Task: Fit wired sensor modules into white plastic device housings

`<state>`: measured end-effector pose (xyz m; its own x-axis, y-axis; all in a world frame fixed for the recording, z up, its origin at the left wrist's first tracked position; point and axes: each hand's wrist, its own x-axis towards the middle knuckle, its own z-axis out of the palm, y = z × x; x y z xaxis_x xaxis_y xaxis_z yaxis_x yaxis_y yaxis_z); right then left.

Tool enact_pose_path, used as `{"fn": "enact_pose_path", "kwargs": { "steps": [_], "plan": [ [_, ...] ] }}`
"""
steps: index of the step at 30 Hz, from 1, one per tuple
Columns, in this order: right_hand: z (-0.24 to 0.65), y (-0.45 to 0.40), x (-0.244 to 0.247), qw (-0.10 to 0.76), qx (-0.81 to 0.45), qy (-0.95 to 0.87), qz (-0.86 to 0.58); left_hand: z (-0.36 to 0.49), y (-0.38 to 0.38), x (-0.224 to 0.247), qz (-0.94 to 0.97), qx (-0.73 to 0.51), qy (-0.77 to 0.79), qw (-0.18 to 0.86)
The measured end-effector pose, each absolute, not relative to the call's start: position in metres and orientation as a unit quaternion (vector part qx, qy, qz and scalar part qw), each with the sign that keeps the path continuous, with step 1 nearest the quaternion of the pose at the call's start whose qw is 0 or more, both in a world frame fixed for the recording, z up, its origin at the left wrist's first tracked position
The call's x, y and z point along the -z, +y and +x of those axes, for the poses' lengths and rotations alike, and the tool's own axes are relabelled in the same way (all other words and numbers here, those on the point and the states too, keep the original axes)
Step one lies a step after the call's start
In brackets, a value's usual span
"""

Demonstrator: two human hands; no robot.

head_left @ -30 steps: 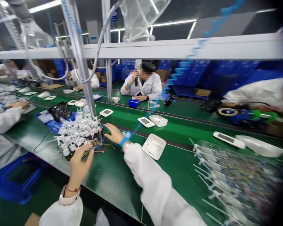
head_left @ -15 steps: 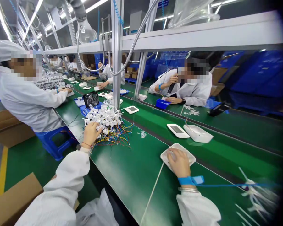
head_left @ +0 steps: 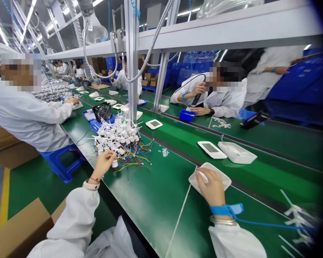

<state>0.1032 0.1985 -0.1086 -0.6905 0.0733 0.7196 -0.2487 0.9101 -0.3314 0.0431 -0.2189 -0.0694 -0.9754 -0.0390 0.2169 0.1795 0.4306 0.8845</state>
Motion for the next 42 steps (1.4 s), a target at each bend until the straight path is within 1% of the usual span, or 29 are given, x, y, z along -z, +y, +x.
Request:
{"fn": "enact_pose_path", "kwargs": {
  "steps": [3, 8, 10, 12, 15, 17, 20, 24, 26, 28, 30, 34, 35, 36, 37, 39, 40, 42],
  "plan": [
    [0.106, 0.164, 0.089, 0.361, -0.259, -0.892, 0.085, 0.027, -0.220, 0.079, -0.016, 0.549, -0.833, 0.074],
    [0.092, 0.071, 0.068, 0.212, -0.330, -0.898, 0.198, 0.015, -0.214, 0.081, -0.028, 0.529, -0.846, 0.058],
    [0.072, 0.027, 0.067, 0.177, -0.345, -0.888, 0.246, 0.017, -0.207, 0.072, -0.053, 0.517, -0.852, 0.060],
    [0.046, -0.012, 0.069, 0.158, -0.351, -0.880, 0.279, 0.020, -0.200, 0.059, -0.080, 0.494, -0.859, 0.108],
    [0.007, -0.045, 0.079, 0.120, -0.333, -0.894, 0.274, 0.020, -0.197, 0.032, -0.123, 0.445, -0.862, 0.210],
    [-0.012, -0.047, 0.086, 0.096, -0.312, -0.909, 0.261, 0.019, -0.200, 0.011, -0.121, 0.436, -0.853, 0.258],
    [-0.026, -0.035, 0.094, 0.079, -0.303, -0.913, 0.260, 0.026, -0.208, -0.018, -0.087, 0.479, -0.808, 0.332],
    [-0.024, -0.025, 0.093, 0.072, -0.309, -0.905, 0.283, 0.047, -0.214, -0.050, -0.123, 0.536, -0.762, 0.342],
    [-0.022, -0.025, 0.090, 0.069, -0.355, -0.888, 0.285, 0.058, -0.214, -0.061, -0.127, 0.557, -0.730, 0.376],
    [-0.023, -0.026, 0.090, 0.063, -0.427, -0.859, 0.275, 0.069, -0.214, -0.071, -0.126, 0.575, -0.694, 0.414],
    [-0.027, -0.025, 0.093, 0.060, -0.483, -0.836, 0.254, 0.079, -0.214, -0.078, -0.156, 0.591, -0.668, 0.424],
    [-0.033, -0.026, 0.104, 0.076, -0.525, -0.826, 0.191, 0.098, -0.208, -0.076, -0.249, 0.582, -0.644, 0.430],
    [-0.034, -0.027, 0.106, 0.078, -0.537, -0.822, 0.174, 0.101, -0.204, -0.069, -0.249, 0.583, -0.655, 0.412],
    [-0.035, -0.028, 0.108, 0.079, -0.550, -0.816, 0.160, 0.103, -0.198, -0.059, -0.242, 0.583, -0.683, 0.366],
    [-0.035, -0.028, 0.108, 0.080, -0.563, -0.809, 0.148, 0.105, -0.192, -0.046, -0.236, 0.581, -0.720, 0.296],
    [-0.035, -0.028, 0.107, 0.081, -0.585, -0.795, 0.138, 0.110, -0.178, -0.019, -0.241, 0.541, -0.801, 0.092],
    [-0.035, -0.027, 0.105, 0.081, -0.593, -0.789, 0.139, 0.114, -0.172, -0.006, -0.263, 0.522, -0.811, 0.007],
    [-0.034, -0.023, 0.102, 0.081, -0.604, -0.779, 0.148, 0.125, -0.164, 0.012, -0.303, 0.506, -0.802, -0.101]
  ]
}}
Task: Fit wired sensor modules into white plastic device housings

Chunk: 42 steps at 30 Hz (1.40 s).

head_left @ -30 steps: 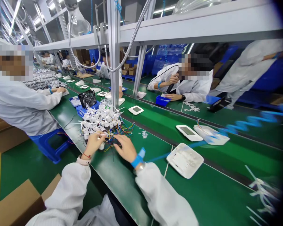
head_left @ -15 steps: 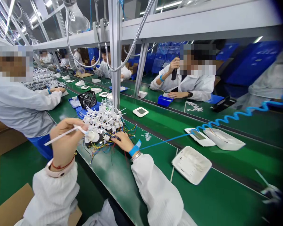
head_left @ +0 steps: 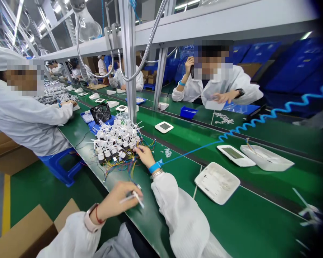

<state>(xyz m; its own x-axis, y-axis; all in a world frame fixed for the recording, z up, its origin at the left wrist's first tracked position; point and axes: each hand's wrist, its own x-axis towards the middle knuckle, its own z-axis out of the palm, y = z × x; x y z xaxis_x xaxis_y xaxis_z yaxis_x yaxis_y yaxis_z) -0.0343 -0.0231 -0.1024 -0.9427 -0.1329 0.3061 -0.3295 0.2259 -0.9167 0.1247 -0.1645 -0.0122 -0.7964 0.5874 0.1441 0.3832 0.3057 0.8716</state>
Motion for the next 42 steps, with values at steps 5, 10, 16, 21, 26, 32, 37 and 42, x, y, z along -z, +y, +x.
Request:
{"fn": "enact_pose_path", "kwargs": {
  "steps": [5, 10, 16, 21, 26, 32, 37, 42],
  "plan": [
    [-0.038, -0.015, 0.105, 0.074, -0.608, -0.777, 0.145, 0.160, -0.183, 0.003, 0.464, -0.572, 0.660, 0.148],
    [-0.037, -0.017, 0.108, 0.054, -0.587, -0.792, 0.163, 0.162, -0.196, -0.010, 0.474, -0.580, 0.656, 0.092],
    [-0.014, -0.010, 0.105, 0.003, -0.509, -0.812, 0.286, 0.143, -0.183, 0.022, 0.283, -0.417, 0.860, 0.087],
    [-0.012, -0.007, 0.110, 0.001, -0.470, -0.836, 0.284, 0.158, -0.205, 0.019, 0.313, -0.461, 0.817, 0.150],
    [-0.023, -0.008, 0.113, 0.005, -0.483, -0.841, 0.245, 0.171, -0.227, -0.005, 0.378, -0.513, 0.743, 0.202],
    [-0.014, 0.007, 0.101, -0.026, -0.466, -0.836, 0.287, 0.144, -0.219, 0.001, 0.273, -0.596, 0.755, -0.006],
    [-0.011, 0.023, 0.060, 0.046, -0.391, -0.871, 0.294, 0.094, -0.191, 0.024, 0.312, -0.489, 0.810, -0.092],
    [-0.040, -0.016, 0.040, 0.175, -0.407, -0.873, 0.203, 0.055, -0.192, 0.055, 0.122, -0.358, 0.889, -0.258]
  ]
}}
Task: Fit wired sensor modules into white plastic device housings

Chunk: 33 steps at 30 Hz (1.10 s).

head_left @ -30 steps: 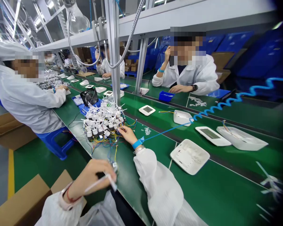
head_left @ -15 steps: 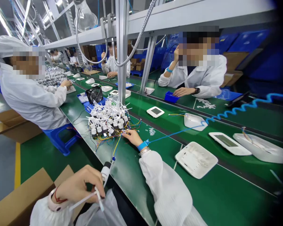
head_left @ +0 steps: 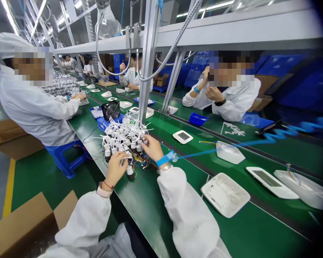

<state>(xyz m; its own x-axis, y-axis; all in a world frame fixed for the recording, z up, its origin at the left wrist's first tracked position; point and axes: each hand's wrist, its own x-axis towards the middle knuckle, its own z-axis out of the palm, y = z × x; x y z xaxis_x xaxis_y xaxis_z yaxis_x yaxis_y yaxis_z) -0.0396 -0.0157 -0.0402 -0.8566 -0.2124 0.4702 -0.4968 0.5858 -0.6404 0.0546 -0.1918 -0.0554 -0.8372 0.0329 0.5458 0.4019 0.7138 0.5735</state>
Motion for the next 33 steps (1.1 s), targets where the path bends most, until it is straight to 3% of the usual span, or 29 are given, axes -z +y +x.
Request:
{"fn": "enact_pose_path", "kwargs": {
  "steps": [4, 8, 11, 16, 18, 21, 24, 25, 28, 33],
  "plan": [
    [-0.051, -0.040, 0.041, 0.141, -0.411, -0.875, 0.214, 0.052, -0.193, 0.068, -0.074, 0.240, -0.897, 0.365],
    [-0.034, -0.029, 0.011, 0.211, -0.532, -0.787, 0.230, 0.055, -0.179, 0.072, -0.206, 0.175, -0.924, 0.270],
    [-0.017, -0.012, -0.030, 0.282, -0.622, -0.687, 0.247, 0.045, -0.175, 0.077, -0.189, 0.164, -0.944, 0.217],
    [0.031, 0.031, -0.086, 0.426, -0.626, -0.610, 0.233, 0.022, -0.195, 0.081, -0.168, 0.183, -0.952, 0.182],
    [0.061, 0.053, -0.096, 0.442, -0.607, -0.626, 0.213, 0.026, -0.207, 0.067, -0.201, 0.201, -0.948, 0.141],
    [0.104, 0.081, -0.086, 0.356, -0.541, -0.749, 0.136, 0.050, -0.209, 0.030, -0.259, 0.266, -0.921, 0.117],
    [0.128, 0.092, -0.050, 0.288, -0.469, -0.832, 0.064, 0.083, -0.175, -0.005, -0.249, 0.397, -0.866, 0.172],
    [0.132, 0.091, -0.036, 0.267, -0.464, -0.843, 0.057, 0.092, -0.157, -0.010, -0.284, 0.431, -0.845, 0.140],
    [0.137, 0.084, 0.001, 0.190, -0.473, -0.858, 0.066, 0.096, -0.096, -0.001, -0.390, 0.465, -0.795, 0.005],
    [0.121, 0.110, 0.022, -0.001, -0.547, -0.830, 0.114, 0.049, -0.046, 0.051, -0.355, 0.564, -0.736, -0.115]
  ]
}}
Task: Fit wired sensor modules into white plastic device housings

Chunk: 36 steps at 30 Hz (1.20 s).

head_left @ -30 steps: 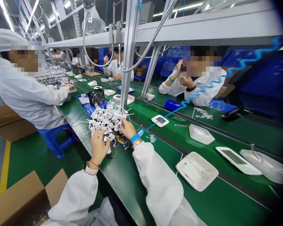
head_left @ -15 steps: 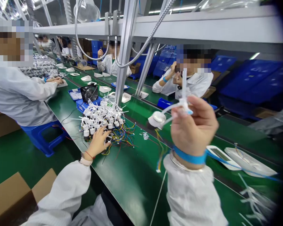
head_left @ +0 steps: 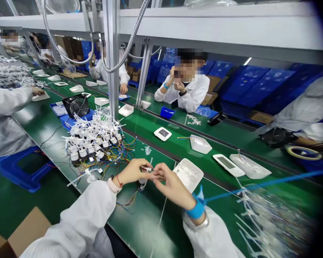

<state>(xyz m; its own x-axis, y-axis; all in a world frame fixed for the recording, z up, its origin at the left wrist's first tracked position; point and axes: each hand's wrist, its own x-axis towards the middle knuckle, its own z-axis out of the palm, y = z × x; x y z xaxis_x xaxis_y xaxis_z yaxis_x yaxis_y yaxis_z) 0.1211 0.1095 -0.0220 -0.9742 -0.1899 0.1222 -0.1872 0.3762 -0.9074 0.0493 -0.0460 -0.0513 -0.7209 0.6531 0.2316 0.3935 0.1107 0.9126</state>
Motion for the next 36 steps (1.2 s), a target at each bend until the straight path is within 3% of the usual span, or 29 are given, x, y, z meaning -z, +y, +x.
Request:
{"fn": "enact_pose_path", "kwargs": {
  "steps": [2, 5, 10, 21, 25, 29, 32, 36],
  "plan": [
    [0.096, 0.135, 0.029, 0.044, 0.568, 0.816, -0.096, 0.032, -0.047, 0.065, 0.353, -0.592, 0.709, 0.151],
    [0.042, 0.165, 0.050, -0.056, 0.506, 0.861, 0.008, 0.019, -0.056, 0.072, 0.382, -0.588, 0.700, 0.132],
    [-0.031, 0.169, 0.090, -0.056, 0.412, 0.907, 0.063, 0.017, -0.065, 0.069, 0.410, -0.558, 0.720, 0.048],
    [-0.045, 0.149, 0.107, -0.060, 0.342, 0.936, 0.059, 0.027, -0.057, 0.072, 0.338, -0.609, 0.710, 0.108],
    [-0.028, 0.146, 0.088, -0.116, 0.358, 0.925, 0.054, 0.030, -0.052, 0.078, 0.241, -0.657, 0.706, 0.110],
    [0.044, 0.142, 0.048, -0.203, 0.431, 0.879, -0.011, 0.046, -0.046, 0.073, 0.241, -0.640, 0.724, 0.085],
    [0.104, 0.132, 0.025, -0.165, 0.453, 0.869, -0.111, 0.063, -0.040, 0.062, 0.278, -0.604, 0.746, 0.026],
    [0.125, 0.114, 0.019, -0.149, 0.422, 0.886, -0.121, 0.071, -0.043, 0.053, 0.302, -0.591, 0.748, 0.003]
  ]
}}
